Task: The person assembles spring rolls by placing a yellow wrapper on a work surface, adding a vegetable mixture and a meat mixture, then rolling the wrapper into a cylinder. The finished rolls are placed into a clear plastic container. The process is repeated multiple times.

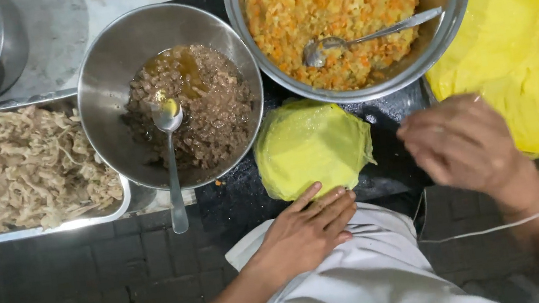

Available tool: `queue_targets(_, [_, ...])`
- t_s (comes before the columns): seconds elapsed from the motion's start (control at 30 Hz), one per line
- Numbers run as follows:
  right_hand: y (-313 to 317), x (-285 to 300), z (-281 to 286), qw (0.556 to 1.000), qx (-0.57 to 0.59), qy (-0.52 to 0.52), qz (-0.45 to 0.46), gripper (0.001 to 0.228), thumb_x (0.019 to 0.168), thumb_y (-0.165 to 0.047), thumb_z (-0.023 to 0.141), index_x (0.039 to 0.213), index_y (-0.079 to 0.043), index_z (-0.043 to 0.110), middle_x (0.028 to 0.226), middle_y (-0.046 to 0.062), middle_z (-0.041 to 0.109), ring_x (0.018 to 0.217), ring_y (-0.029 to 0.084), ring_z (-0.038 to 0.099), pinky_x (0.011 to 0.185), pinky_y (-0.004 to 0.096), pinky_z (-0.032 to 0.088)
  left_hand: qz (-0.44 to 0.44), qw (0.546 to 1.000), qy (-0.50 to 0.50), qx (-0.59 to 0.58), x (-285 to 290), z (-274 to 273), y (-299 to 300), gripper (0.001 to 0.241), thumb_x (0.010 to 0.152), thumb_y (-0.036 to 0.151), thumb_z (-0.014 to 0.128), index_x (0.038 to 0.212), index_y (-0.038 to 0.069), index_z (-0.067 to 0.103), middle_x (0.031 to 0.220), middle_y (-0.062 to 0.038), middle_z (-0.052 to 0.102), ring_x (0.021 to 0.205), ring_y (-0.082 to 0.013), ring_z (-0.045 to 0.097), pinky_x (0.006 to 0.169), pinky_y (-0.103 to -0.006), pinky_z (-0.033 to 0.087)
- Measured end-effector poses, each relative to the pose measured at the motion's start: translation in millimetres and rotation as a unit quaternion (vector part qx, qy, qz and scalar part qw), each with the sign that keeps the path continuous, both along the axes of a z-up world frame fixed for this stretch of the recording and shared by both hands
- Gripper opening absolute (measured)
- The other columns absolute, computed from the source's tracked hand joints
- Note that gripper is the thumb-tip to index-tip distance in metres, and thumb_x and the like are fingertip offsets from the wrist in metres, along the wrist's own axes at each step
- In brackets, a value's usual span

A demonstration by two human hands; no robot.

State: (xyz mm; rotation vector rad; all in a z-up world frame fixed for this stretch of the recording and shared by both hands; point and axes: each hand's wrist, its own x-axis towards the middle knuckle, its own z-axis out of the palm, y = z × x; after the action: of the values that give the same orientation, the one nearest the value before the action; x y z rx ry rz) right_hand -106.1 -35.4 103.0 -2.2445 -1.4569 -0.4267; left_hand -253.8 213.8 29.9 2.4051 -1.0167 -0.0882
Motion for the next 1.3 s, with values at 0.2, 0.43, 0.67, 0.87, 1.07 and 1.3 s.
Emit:
queue_targets(0.2, [27,84,9,0.946,-0.242,-0.120,-0.179,0.016,0.102,-0.035,0.068,0.110,-0.023,0.074,0.104,-0.006,0.069,0.099,0.020,0.065,0.076,0.033,0.048,0.011,0.996,-0.029,-0.082,2,23,14,0.042,0.101,0.029,0.057,0.130,-0.001,0.061,0.137,-0.016,0.059,0.119,-0.0248,0.063,0.110,-0.0416,0.043])
queue_targets(0.43, [50,122,-2,0.898,-0.422,-0.080,-0.100,0.021,0.074,-0.017,0.071,0.095,-0.016,0.073,0.094,0.003,0.068,0.088,0.024,0.063,0.072,0.037,0.050,0.179,0.979,-0.072,-0.063,1,9,51,0.040,0.101,0.032,0.055,0.124,0.000,0.060,0.125,-0.018,0.067,0.120,-0.0298,0.063,0.111,-0.0475,0.042])
queue_targets(0.67, [61,108,53,0.855,-0.475,0.114,-0.173,0.032,0.081,-0.010,0.060,0.109,-0.011,0.045,0.103,0.015,0.065,0.067,0.046,0.071,0.051,0.054,0.053,0.273,0.944,-0.145,-0.118,10,-6,54,0.036,0.102,0.029,0.053,0.124,0.001,0.060,0.129,-0.015,0.060,0.124,-0.0320,0.060,0.110,-0.0500,0.043])
queue_targets(0.87, [62,111,28,0.910,-0.400,0.019,-0.107,0.085,0.063,-0.019,0.081,0.139,-0.012,0.045,0.109,0.011,0.064,0.100,0.033,0.068,0.053,0.044,0.065,0.293,0.929,-0.194,-0.113,19,-7,53,0.028,0.099,0.022,0.056,0.110,-0.003,0.064,0.113,-0.018,0.066,0.109,-0.0329,0.067,0.097,-0.0440,0.055])
queue_targets(1.07, [69,117,-2,0.921,-0.379,0.067,-0.065,0.055,0.070,0.007,0.055,0.123,-0.010,0.055,0.083,0.007,0.062,0.052,0.032,0.065,0.040,0.045,0.053,0.314,0.916,-0.212,-0.131,23,-5,51,0.027,0.097,0.019,0.058,0.107,-0.005,0.065,0.107,-0.020,0.066,0.102,-0.0335,0.069,0.086,-0.0416,0.060])
queue_targets(1.3, [80,111,24,0.893,-0.344,0.279,-0.074,0.014,0.099,-0.007,0.045,0.102,-0.012,0.058,0.068,0.007,0.055,0.050,0.022,0.055,0.045,0.038,0.047,0.321,0.915,-0.214,-0.119,23,-5,51,0.027,0.097,0.019,0.055,0.104,-0.005,0.067,0.106,-0.019,0.067,0.101,-0.0325,0.068,0.085,-0.0413,0.060])
